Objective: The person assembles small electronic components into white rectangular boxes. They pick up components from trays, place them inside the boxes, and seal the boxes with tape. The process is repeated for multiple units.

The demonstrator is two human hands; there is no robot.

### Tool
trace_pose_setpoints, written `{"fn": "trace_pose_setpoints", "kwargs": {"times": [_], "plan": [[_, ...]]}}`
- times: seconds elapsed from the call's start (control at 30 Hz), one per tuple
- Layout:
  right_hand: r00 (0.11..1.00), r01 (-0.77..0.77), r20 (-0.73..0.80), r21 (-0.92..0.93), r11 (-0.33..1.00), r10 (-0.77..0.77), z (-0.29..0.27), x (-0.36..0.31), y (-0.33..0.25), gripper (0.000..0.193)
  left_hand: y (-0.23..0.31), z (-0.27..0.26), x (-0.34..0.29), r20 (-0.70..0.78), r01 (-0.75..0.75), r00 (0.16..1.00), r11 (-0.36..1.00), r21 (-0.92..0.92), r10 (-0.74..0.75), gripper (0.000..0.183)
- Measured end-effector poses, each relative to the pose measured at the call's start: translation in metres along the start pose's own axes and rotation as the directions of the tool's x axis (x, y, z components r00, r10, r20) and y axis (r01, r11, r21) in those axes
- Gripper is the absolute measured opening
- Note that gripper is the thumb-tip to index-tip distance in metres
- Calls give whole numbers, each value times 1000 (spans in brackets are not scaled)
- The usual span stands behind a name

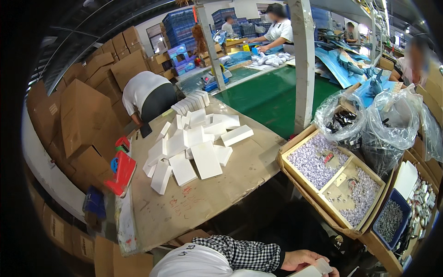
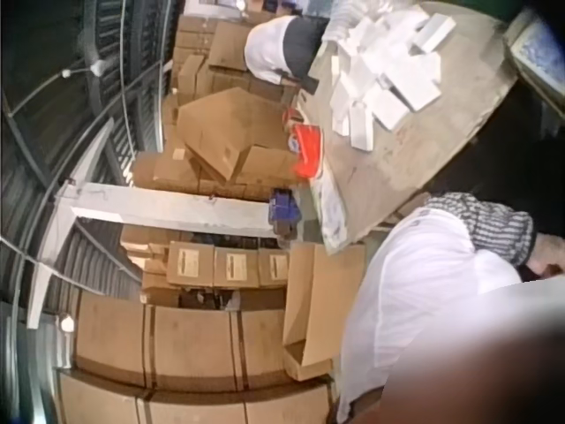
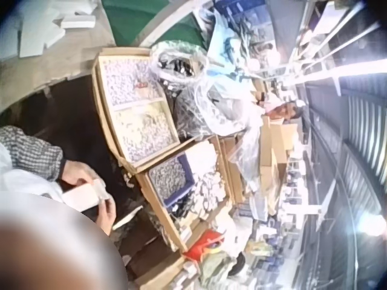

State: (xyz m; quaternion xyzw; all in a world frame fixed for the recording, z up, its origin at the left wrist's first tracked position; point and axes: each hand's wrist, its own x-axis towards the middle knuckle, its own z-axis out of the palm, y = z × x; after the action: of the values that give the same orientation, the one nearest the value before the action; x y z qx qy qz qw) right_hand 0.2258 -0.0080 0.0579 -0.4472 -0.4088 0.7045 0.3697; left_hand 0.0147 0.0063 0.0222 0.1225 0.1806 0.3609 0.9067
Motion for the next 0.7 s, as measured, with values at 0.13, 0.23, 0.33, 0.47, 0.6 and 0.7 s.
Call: {"fn": "trace_pose_setpoints", "kwargs": {"times": [0.13, 0.23, 0.33, 0.47, 0.6, 0.7], "plan": [[984, 174, 19, -235, 956, -175, 1, -1, 1, 17, 9, -16, 4, 63, 41, 997, 990, 136, -50, 27], [965, 262, 65, -344, 902, -256, 2, -2, -3, 12, 9, -26, 8, 36, 45, 998, 958, 284, -58, 32], [950, 311, 121, -383, 870, -286, -1, -5, -10, 11, 5, -27, 8, 35, 27, 999, 940, 340, -41, 37], [926, 376, 207, -444, 814, -315, -4, -9, -20, 14, -1, -22, 3, 115, -104, 991, 923, 370, 66, 32], [917, 396, 246, -469, 789, -314, -5, -11, -29, 16, -1, -18, 5, 88, -96, 994, 903, 419, 65, 24], [908, 413, 283, -502, 759, -307, -11, -7, -37, 16, -3, -12, 6, 49, -96, 995, 881, 462, 82, 20]]}}
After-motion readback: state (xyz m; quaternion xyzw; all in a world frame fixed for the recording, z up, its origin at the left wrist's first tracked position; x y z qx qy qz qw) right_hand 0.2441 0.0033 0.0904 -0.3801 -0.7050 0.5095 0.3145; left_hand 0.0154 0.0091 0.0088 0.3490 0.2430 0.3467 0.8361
